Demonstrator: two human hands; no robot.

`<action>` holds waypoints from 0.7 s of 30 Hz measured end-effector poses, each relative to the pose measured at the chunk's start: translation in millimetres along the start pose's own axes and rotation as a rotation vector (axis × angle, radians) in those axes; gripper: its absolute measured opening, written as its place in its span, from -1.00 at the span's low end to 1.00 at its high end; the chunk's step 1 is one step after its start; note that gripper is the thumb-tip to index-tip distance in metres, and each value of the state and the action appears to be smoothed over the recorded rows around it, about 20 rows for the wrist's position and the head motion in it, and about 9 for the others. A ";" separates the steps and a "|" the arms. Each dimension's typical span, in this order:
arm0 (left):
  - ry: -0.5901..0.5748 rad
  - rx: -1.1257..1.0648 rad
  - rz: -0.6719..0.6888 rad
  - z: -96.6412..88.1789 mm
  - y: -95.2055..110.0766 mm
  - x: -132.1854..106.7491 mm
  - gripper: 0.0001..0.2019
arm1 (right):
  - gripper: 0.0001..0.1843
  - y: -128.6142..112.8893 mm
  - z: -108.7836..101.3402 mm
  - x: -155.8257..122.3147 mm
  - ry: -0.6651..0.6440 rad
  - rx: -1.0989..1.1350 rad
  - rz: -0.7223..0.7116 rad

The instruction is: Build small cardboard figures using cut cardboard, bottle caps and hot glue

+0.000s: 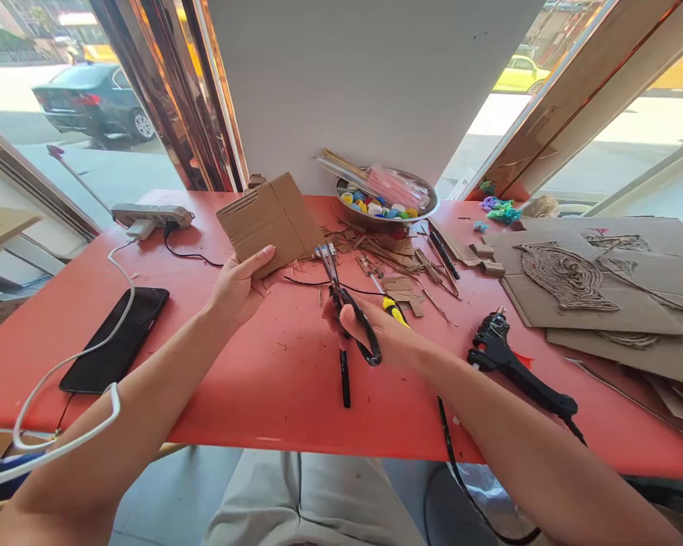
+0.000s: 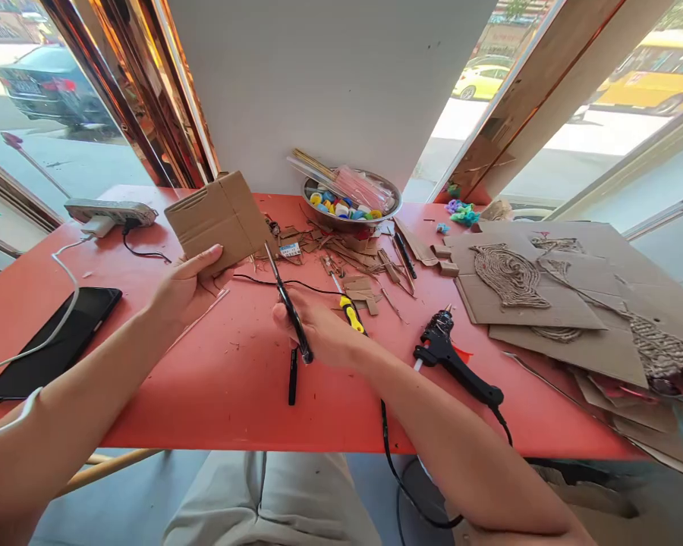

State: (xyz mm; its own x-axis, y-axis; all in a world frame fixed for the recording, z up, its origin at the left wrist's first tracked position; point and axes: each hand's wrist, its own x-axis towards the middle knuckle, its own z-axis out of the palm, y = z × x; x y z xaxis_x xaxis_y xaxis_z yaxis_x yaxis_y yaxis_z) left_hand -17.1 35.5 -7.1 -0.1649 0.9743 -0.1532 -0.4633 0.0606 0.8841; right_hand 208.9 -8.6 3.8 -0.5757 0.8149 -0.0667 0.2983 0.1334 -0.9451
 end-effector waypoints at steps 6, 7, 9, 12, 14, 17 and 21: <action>-0.010 0.045 0.103 -0.3 -6.7 -3.4 -0.72 | -0.01 13.1 2.8 8.2 0.061 -0.110 -0.014; -0.007 0.055 0.126 -0.4 -7.9 -3.9 -0.73 | -0.01 14.8 3.2 9.3 0.064 -0.109 -0.011; 0.004 0.070 0.171 -0.6 -9.0 -4.7 -0.77 | -0.03 16.9 3.8 10.4 0.065 -0.101 -0.012; 0.032 0.074 0.213 0.6 -8.3 -5.8 -0.82 | -0.05 17.2 3.9 9.5 0.054 -0.087 -0.012; 0.042 0.065 0.204 2.6 -8.0 -7.1 -0.85 | -0.05 15.5 3.5 8.4 0.052 -0.088 -0.007; 0.013 0.071 0.157 5.9 -10.3 -10.9 -0.86 | -0.04 9.8 2.9 6.9 0.061 -0.120 0.020; -0.043 0.103 0.128 6.8 -13.7 -17.2 -0.73 | -0.06 -1.8 2.0 2.5 0.041 -0.143 0.050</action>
State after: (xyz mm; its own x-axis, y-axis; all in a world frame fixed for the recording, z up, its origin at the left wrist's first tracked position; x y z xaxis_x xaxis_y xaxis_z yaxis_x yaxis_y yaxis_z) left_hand -2.1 19.3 -13.6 -0.1782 0.9838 -0.0191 -0.3484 -0.0449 0.9363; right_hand 205.5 -7.9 4.8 -0.5267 0.8445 -0.0969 0.4330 0.1684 -0.8855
